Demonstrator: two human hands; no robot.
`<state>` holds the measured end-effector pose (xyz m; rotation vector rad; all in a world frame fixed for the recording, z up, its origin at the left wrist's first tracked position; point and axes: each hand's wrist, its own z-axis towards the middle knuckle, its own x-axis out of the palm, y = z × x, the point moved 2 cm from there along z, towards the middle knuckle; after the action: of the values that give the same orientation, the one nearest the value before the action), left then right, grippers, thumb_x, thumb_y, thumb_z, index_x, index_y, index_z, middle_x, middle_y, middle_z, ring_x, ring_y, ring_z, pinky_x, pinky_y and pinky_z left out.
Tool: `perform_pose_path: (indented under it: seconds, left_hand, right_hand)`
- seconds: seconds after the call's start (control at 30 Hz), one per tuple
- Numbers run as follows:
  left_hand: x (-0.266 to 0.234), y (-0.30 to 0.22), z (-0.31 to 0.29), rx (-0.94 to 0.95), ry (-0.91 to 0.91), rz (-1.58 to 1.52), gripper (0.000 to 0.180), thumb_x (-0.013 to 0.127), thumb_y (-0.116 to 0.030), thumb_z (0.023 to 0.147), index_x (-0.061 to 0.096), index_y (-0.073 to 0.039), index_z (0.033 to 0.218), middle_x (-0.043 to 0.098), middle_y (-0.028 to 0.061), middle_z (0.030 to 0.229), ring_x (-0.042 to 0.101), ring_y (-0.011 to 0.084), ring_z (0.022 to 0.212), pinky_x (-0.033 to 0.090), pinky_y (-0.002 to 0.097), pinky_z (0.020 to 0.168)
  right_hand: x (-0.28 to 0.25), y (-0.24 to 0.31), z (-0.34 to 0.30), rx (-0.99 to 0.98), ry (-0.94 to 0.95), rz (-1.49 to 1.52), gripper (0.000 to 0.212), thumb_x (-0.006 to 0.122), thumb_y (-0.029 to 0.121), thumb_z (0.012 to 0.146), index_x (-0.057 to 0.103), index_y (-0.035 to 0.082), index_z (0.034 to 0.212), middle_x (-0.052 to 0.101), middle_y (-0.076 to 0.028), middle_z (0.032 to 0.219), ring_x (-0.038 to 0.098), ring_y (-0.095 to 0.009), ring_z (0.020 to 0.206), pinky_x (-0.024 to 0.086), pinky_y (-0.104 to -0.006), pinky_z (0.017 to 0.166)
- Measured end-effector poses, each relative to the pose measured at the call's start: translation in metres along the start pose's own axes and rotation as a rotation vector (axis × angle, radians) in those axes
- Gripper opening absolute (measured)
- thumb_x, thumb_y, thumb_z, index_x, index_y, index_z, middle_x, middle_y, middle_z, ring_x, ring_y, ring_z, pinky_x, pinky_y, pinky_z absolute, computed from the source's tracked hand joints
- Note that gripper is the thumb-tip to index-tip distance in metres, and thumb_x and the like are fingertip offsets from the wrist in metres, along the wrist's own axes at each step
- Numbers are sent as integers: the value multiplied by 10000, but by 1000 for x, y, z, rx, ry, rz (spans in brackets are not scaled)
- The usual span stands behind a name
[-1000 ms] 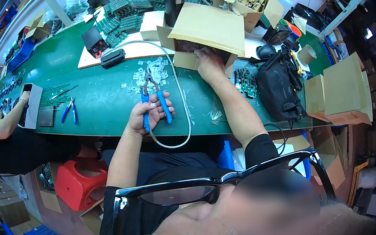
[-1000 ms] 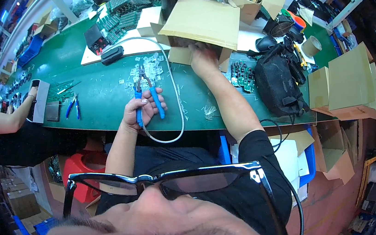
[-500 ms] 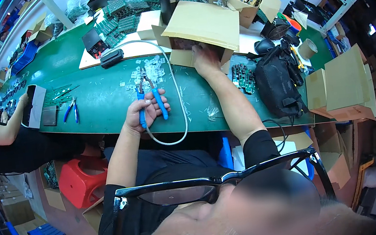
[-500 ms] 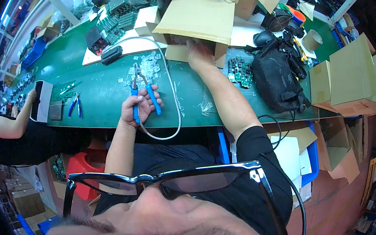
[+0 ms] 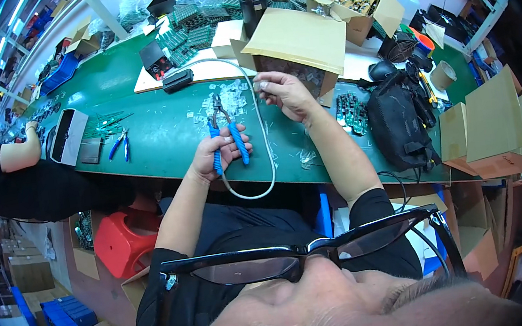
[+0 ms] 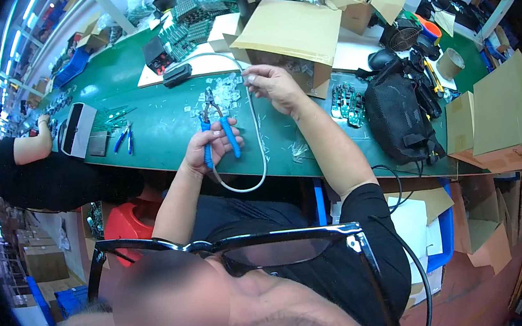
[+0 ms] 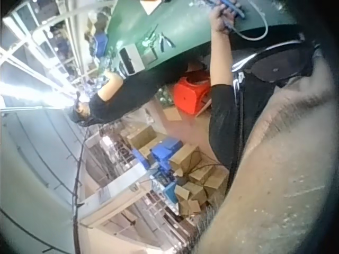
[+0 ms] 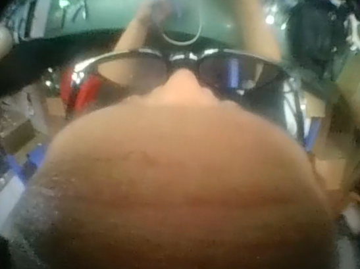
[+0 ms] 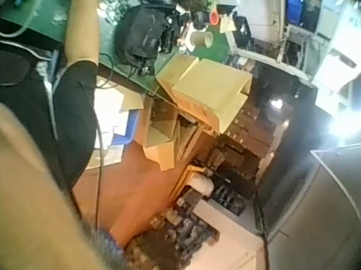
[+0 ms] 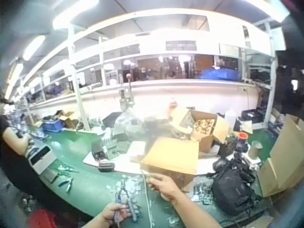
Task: The person retrieves small components from a cardboard box by hand and trims them one by one using pliers.
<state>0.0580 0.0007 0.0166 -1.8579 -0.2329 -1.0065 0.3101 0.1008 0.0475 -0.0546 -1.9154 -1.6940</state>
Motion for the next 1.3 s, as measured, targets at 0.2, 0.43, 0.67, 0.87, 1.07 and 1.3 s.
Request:
perform_pose_path:
  seconds: [0.2,0.43,0.67,0.87,1.07,1.3]
  left_hand:
    - [30,-1,-5,-36,-154,370,560,627,-113,918,526,68,1438,673,196,1222,703,333,1123,538,456,1041]
    - [43,-3,-8,-80,-132,530,598,655,-107,909,505,73,1459,652,180,1231,692,304,1153,531,419,1047]
    - [46,-2,-7,-82,-123,615,591,660,-106,912,511,70,1456,668,154,1199,702,277,1114,533,404,1019]
    - [46,-2,-4,-79,-86,700,587,672,-114,908,523,77,1443,678,149,1178,706,267,1088,539,400,991]
    - [47,-3,-1,-85,-109,711,583,674,-118,906,529,88,1431,678,154,1175,708,264,1069,545,398,979]
    - [53,-4,-2,-61,-201,837,517,695,-183,923,596,82,1356,714,128,1078,722,221,947,568,371,888]
  right_hand:
    - [17,-6,-8,67,-48,91,204,721,96,999,705,47,1197,758,-62,1084,683,-96,878,516,-216,720]
    - [22,-9,-9,80,-10,191,143,733,67,972,689,53,1107,737,-51,1028,693,-132,929,554,-260,793]
    - [25,-11,-11,37,-11,266,140,744,61,976,680,24,1095,720,-48,999,713,-166,915,605,-282,816]
    - [30,-10,-15,37,-108,164,142,763,74,970,731,29,1100,755,-68,1004,721,-174,926,586,-296,779]
    - [29,-9,-15,-14,-164,63,129,789,81,948,745,20,1052,768,-71,973,732,-180,882,587,-312,770]
    - [32,-12,-16,-73,-210,7,128,794,76,938,748,-7,1024,766,-90,952,734,-180,859,604,-323,781]
